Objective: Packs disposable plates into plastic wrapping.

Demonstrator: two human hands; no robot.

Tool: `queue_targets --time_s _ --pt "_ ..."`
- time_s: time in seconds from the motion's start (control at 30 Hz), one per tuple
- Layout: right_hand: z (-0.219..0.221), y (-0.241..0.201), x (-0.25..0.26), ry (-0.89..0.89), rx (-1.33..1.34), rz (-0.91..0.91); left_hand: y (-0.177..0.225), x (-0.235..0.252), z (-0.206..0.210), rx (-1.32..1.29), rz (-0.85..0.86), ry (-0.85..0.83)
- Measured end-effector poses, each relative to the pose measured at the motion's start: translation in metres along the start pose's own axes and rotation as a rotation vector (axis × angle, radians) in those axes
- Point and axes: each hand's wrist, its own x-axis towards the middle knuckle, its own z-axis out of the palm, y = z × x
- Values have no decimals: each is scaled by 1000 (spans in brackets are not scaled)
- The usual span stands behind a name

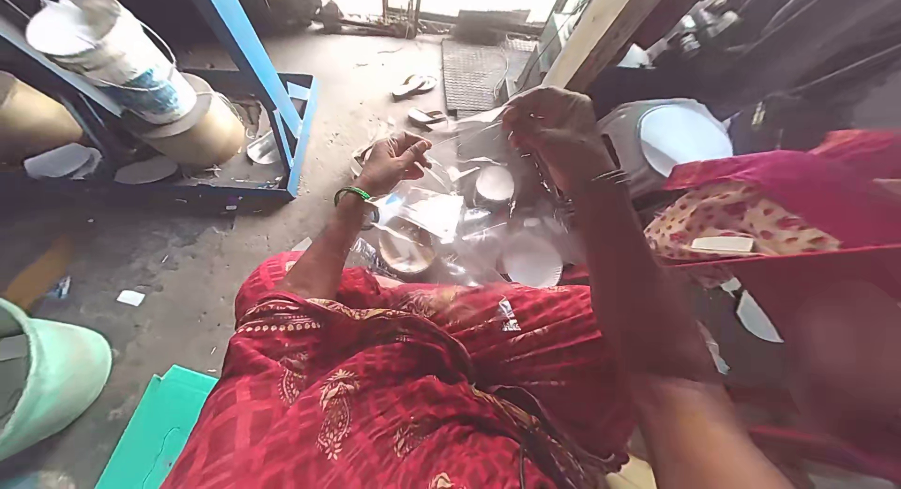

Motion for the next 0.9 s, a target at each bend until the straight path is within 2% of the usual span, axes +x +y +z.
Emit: queue_targets --time_s 0.1,0.27,0.4,0.47,0.6,0.7,0.77,0.9 --pt "2 14 -9 83 14 20 -6 -3 -1 97 -18 -139" --pt "-5 28 -7 207 -99 -1 -2 -17 7 73 -170 -485" --pt "-24 39 -4 343 -204 -44 -12 -20 11 253 -244 -643" --pt "-36 44 -4 377 -205 -29 -29 -19 11 252 -256 -643" --pt "-48 46 -11 399 -157 4 -35 -28 28 -50 -437 -541" --pt "-54 48 -10 448 -171 -60 -30 -36 30 -317 -468 -640" --pt "-62 50 -11 481 -220 -74 -26 -46 31 -270 -386 -742" --pt "-88 54 -18 535 -310 -52 -28 -44 31 -119 -360 -721"
